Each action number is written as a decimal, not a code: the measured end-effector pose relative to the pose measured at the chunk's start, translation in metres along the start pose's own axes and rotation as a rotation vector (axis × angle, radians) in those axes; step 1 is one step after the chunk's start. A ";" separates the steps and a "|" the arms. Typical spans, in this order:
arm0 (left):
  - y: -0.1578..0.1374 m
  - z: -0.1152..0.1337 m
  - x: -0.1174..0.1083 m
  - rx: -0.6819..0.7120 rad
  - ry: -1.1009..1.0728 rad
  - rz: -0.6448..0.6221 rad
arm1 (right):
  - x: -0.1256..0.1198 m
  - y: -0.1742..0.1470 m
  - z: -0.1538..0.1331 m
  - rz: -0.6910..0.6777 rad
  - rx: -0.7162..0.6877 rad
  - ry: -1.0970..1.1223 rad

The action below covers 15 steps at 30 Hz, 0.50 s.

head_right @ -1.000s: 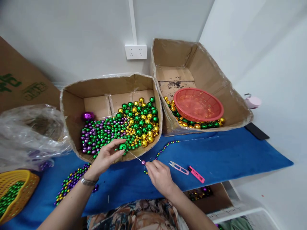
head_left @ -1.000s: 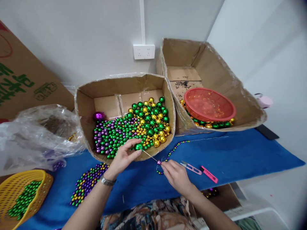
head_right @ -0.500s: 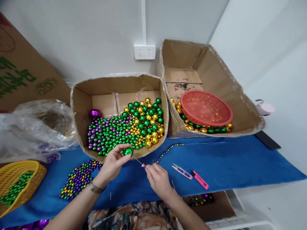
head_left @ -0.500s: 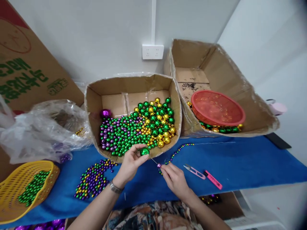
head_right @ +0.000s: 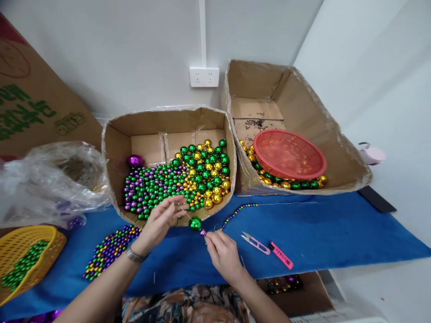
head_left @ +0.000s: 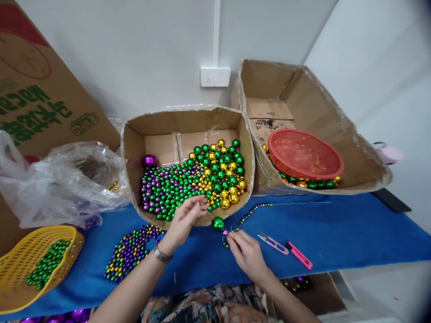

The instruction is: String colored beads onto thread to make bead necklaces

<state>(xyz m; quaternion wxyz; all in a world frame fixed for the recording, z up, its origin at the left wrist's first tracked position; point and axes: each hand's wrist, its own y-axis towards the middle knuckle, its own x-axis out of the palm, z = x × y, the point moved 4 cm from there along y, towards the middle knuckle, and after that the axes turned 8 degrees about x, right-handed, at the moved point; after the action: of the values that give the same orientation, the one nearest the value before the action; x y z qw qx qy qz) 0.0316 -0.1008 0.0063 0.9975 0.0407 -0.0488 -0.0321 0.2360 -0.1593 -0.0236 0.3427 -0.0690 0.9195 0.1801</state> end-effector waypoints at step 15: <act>0.114 -0.020 -0.018 0.119 0.958 -0.091 | 0.001 -0.005 0.005 0.046 0.007 -0.008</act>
<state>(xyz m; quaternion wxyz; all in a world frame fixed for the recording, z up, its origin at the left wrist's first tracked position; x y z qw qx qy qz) 0.0231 0.0154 -0.0060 0.9012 0.1099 0.4162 -0.0503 0.2392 -0.1625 -0.0295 0.3423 -0.0461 0.9200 0.1851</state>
